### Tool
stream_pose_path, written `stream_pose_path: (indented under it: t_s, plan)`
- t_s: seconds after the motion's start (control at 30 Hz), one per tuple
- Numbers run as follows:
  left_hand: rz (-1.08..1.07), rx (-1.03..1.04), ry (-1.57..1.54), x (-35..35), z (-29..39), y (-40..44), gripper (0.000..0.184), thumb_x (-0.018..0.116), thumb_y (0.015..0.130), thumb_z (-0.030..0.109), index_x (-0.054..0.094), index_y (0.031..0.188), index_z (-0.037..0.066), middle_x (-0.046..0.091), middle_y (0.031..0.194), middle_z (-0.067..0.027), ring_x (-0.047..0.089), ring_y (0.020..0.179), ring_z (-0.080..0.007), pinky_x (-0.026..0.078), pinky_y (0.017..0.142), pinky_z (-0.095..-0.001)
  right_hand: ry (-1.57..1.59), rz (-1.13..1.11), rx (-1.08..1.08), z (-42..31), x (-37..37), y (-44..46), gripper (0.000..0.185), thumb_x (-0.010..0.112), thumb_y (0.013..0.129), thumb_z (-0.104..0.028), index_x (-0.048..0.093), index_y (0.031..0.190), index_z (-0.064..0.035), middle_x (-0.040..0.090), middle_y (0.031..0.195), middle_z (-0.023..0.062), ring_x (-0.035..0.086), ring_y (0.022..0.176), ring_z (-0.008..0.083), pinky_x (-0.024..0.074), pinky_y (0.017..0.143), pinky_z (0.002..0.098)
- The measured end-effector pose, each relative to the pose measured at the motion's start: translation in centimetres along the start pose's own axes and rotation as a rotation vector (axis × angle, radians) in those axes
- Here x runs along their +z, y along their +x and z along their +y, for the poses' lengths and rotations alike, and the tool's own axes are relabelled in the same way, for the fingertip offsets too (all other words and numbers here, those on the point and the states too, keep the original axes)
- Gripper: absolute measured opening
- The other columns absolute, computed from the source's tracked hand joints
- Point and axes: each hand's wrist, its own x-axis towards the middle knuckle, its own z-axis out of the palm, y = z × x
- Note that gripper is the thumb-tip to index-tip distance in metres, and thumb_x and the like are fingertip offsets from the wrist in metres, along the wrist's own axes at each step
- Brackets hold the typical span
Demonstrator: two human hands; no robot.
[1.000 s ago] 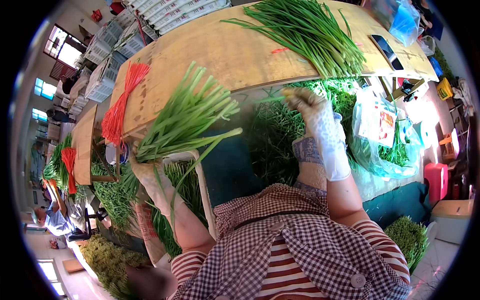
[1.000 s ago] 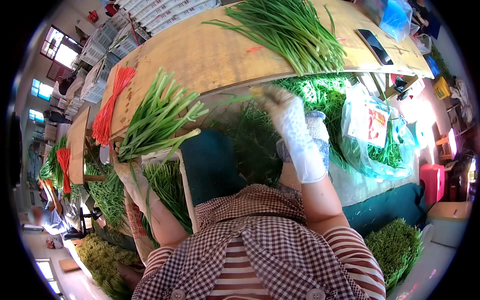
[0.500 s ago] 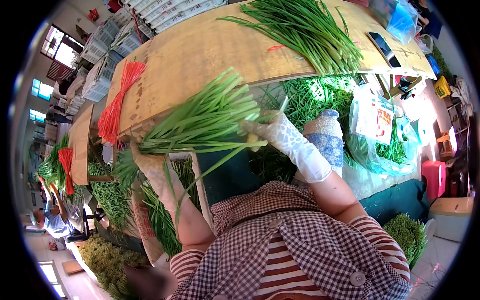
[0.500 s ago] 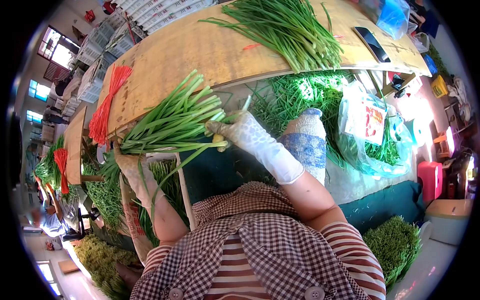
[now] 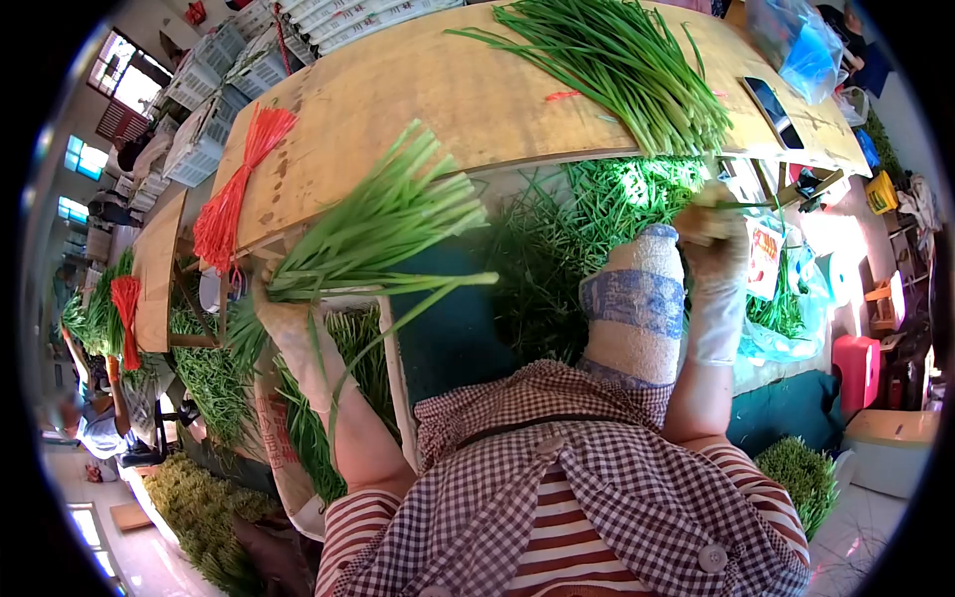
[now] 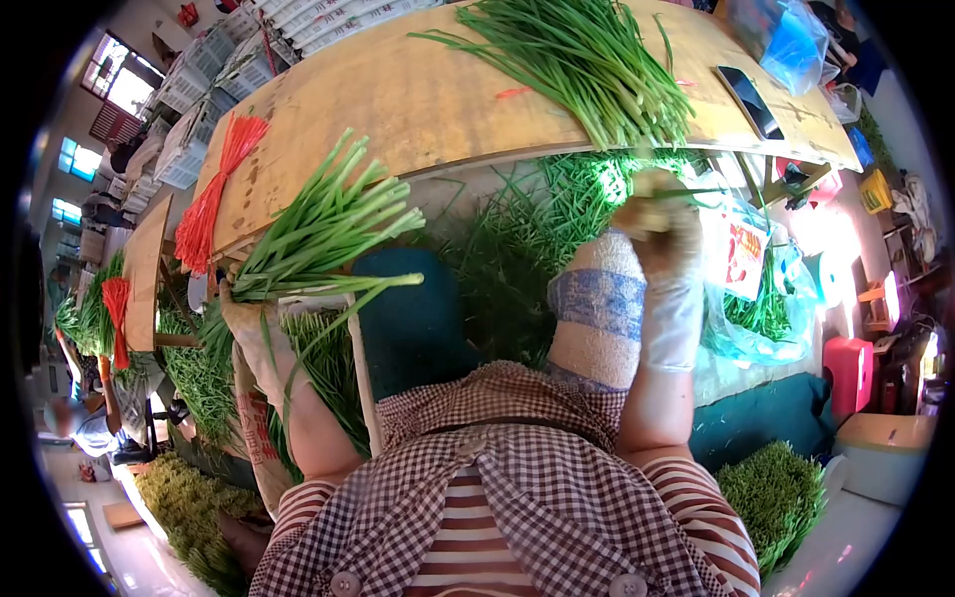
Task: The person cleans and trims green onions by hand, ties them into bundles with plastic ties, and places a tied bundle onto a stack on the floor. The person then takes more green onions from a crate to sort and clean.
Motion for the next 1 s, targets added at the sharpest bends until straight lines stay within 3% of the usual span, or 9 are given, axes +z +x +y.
stream_pose_path:
  t_s: [0.1, 0.17, 0.23, 0.6, 0.77, 0.83, 0.87, 0.97, 1.0]
  plan:
    - [0.165, 0.009, 0.046, 0.5, -0.2, -0.8, 0.025, 0.042, 0.096, 0.030, 0.050, 0.078, 0.015, 0.060, 0.082, -0.0007, 0.061, 0.096, -0.0259, 0.048, 0.087, -0.0523, -1.447, -0.036, -0.065, 3.4, 0.8, 0.5, 0.027, 0.070, 0.082, -0.008, 0.068, 0.109, -0.0064, 0.068, 0.108, 0.0094, 0.064, 0.098, 0.0137, 0.0518, 0.085, 0.0258]
    - [0.194, 0.010, 0.110, 3.6, -1.2, -2.6, 0.027, 0.040, 0.096, 0.031, 0.050, 0.078, 0.014, 0.060, 0.082, -0.0014, 0.061, 0.098, -0.0264, 0.048, 0.088, -0.0526, -0.903, 0.023, 0.175, 5.2, 4.5, 0.3, 0.044, 0.074, 0.079, -0.012, 0.062, 0.122, -0.0112, 0.065, 0.115, 0.0103, 0.061, 0.106, 0.0173, 0.0472, 0.095, 0.0290]
    - [0.176, -0.004, 0.081, 3.3, -1.6, -2.5, 0.028, 0.039, 0.097, 0.031, 0.050, 0.078, 0.013, 0.061, 0.084, -0.0030, 0.061, 0.100, -0.0273, 0.048, 0.088, -0.0536, -1.079, -0.029, -0.076, 7.5, 5.9, 1.1, 0.047, 0.078, 0.076, -0.021, 0.063, 0.119, -0.0087, 0.068, 0.108, 0.0135, 0.064, 0.101, 0.0207, 0.0489, 0.090, 0.0288]
    - [0.053, -0.002, -0.034, 0.9, -2.0, 0.0, 0.029, 0.036, 0.097, 0.029, 0.049, 0.079, 0.010, 0.061, 0.088, -0.0068, 0.059, 0.105, -0.0301, 0.046, 0.090, -0.0571, -0.675, -0.004, 0.313, 11.9, 7.2, 1.6, 0.026, 0.077, 0.078, -0.010, 0.068, 0.100, 0.0010, 0.071, 0.085, 0.0070, 0.063, 0.073, 0.0094, 0.0512, 0.069, 0.0249]
    - [0.139, 0.039, -0.032, 2.3, -2.4, -0.7, 0.040, 0.032, 0.100, 0.034, 0.057, 0.110, 0.004, 0.060, 0.117, -0.0208, 0.058, 0.107, -0.0396, 0.046, 0.091, -0.0638, -1.231, -0.079, 0.181, 12.7, 6.4, 1.6, 0.026, 0.073, 0.082, -0.020, 0.067, 0.092, 0.0034, 0.070, 0.076, 0.0105, 0.065, 0.066, 0.0152, 0.0518, 0.062, 0.0277]
    - [-0.313, -0.062, -0.242, 0.5, -2.6, -0.5, 0.036, 0.034, 0.099, 0.033, 0.057, 0.104, 0.006, 0.061, 0.114, -0.0180, 0.059, 0.105, -0.0383, 0.045, 0.090, -0.0648, -1.325, -0.083, 0.012, 13.4, 5.9, 1.1, 0.031, 0.074, 0.081, -0.024, 0.067, 0.086, 0.0050, 0.069, 0.075, 0.0176, 0.067, 0.063, 0.0250, 0.0524, 0.059, 0.0338]
    - [-0.541, -0.112, -0.345, -0.4, -2.6, -0.2, 0.034, 0.035, 0.099, 0.033, 0.057, 0.101, 0.007, 0.062, 0.112, -0.0166, 0.059, 0.105, -0.0377, 0.045, 0.090, -0.0653, -1.055, -0.058, 0.125, 13.1, 6.0, 1.0, 0.029, 0.072, 0.082, -0.023, 0.066, 0.087, 0.0048, 0.069, 0.076, 0.0161, 0.067, 0.064, 0.0243, 0.0525, 0.060, 0.0331]
    - [0.094, -0.005, 0.054, 4.4, -2.4, -2.9, 0.029, 0.037, 0.099, 0.031, 0.055, 0.091, 0.009, 0.065, 0.105, -0.0095, 0.061, 0.101, -0.0342, 0.044, 0.090, -0.0659, -0.339, -0.004, 0.340, 10.7, 6.8, 0.8, 0.022, 0.067, 0.087, -0.017, 0.066, 0.093, 0.0039, 0.069, 0.085, 0.0099, 0.066, 0.070, 0.0198, 0.0530, 0.065, 0.0298]
    - [-0.104, -0.063, -0.100, 2.8, -2.4, -2.0, 0.029, 0.037, 0.099, 0.031, 0.055, 0.090, 0.010, 0.065, 0.104, -0.0090, 0.060, 0.101, -0.0339, 0.044, 0.090, -0.0661, -0.204, 0.037, 0.317, 10.5, 5.9, 0.9, 0.021, 0.067, 0.087, -0.016, 0.066, 0.095, 0.0041, 0.069, 0.086, 0.0109, 0.066, 0.070, 0.0196, 0.0533, 0.067, 0.0299]
